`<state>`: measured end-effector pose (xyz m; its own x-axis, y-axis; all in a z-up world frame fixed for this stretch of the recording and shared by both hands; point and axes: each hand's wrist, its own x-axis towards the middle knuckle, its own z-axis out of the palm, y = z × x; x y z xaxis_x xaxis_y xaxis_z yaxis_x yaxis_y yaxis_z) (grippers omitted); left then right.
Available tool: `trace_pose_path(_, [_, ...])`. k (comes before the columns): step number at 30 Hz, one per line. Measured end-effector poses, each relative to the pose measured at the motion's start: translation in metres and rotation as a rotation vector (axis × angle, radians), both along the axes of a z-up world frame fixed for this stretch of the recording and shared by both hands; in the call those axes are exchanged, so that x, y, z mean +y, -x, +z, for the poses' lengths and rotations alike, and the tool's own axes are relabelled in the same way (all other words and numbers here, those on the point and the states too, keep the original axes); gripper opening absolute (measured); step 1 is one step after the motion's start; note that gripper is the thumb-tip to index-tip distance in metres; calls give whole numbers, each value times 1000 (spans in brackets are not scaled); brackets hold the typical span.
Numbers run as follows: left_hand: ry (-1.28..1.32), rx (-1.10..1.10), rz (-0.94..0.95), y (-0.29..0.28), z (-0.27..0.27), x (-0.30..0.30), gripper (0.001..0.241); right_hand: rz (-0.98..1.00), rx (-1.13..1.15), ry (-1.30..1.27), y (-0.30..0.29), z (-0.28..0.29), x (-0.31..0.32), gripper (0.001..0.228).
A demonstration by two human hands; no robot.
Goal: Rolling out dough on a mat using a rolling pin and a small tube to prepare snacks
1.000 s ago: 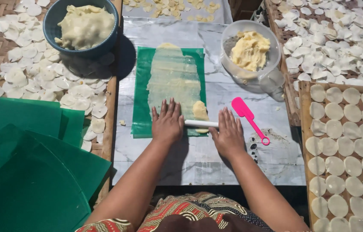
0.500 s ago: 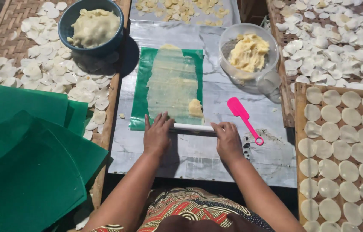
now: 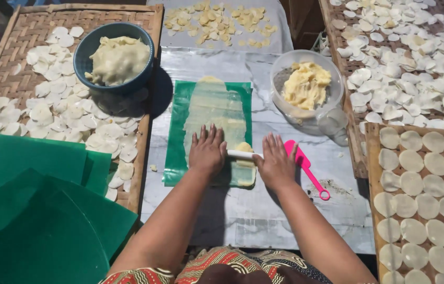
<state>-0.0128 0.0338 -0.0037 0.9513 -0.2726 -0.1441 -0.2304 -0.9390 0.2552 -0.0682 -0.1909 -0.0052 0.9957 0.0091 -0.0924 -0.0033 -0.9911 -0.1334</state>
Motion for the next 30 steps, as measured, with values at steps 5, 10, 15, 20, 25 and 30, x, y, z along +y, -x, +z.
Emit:
trace_pose_path(5, [41, -29, 30, -14, 3, -2, 67, -93, -73, 35, -18, -12, 4, 73])
trace_pose_path(10, [41, -25, -54, 26, -2, 15, 65, -45, -251, -6, 30, -32, 7, 71])
trace_pose_path(15, [40, -35, -15, -26, -16, 4, 65, -164, 41, 38, -39, -44, -5, 77])
trace_pose_path(20, [30, -20, 3, -4, 1, 9, 68, -147, -2, 0, -20, -23, 5, 75])
trace_pose_path(25, [22, 23, -40, 42, -12, 26, 67, -72, -124, 0, 37, -31, 7, 78])
trace_pose_path(30, [74, -144, 60, -16, 12, 21, 63, -157, -72, -171, -28, -28, -12, 64])
